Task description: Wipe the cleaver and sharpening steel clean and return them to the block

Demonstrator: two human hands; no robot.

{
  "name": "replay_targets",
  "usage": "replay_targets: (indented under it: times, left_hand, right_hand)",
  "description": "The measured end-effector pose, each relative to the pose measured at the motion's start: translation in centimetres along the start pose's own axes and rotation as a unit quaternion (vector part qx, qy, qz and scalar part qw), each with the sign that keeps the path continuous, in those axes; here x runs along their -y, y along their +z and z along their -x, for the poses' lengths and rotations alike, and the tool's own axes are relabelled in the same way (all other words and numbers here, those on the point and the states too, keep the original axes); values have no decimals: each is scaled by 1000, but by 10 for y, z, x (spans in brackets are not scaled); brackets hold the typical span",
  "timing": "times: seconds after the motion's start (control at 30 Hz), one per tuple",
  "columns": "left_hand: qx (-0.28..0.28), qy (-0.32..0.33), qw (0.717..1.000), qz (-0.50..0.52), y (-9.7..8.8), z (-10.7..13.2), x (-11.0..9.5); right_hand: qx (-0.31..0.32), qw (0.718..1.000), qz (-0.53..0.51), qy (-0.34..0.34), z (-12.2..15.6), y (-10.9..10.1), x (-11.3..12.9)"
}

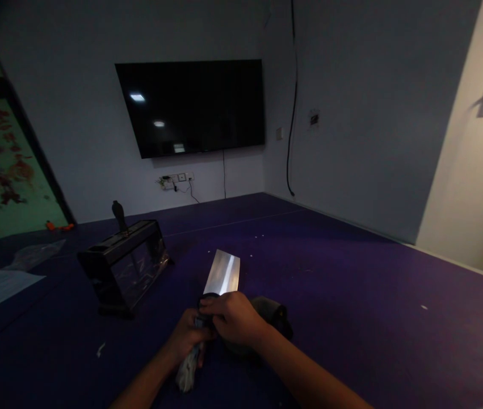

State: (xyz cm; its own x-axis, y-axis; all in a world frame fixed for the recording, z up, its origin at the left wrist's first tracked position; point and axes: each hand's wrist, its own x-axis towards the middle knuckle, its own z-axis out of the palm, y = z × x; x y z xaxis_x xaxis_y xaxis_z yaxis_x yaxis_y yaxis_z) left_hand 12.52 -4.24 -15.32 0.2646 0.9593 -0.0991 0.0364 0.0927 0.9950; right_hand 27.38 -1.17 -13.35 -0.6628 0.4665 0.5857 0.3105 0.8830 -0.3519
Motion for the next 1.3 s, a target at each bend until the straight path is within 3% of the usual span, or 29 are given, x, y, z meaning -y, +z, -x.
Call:
replay_targets:
  times: [0.47,1.03,1.3]
  left_hand:
    - [17,-16,1000,-14,-1,0,9]
    - [9,2,1000,-9,-1,0,5]
    - [-6,-5,1000,-17,-1,1,5]
  right_hand:
    - [-48,995,19,90,0,-8,-16]
    - [-9,999,-39,19,-1,-3,2]
    - [-21,999,15,44,0,-5,-11]
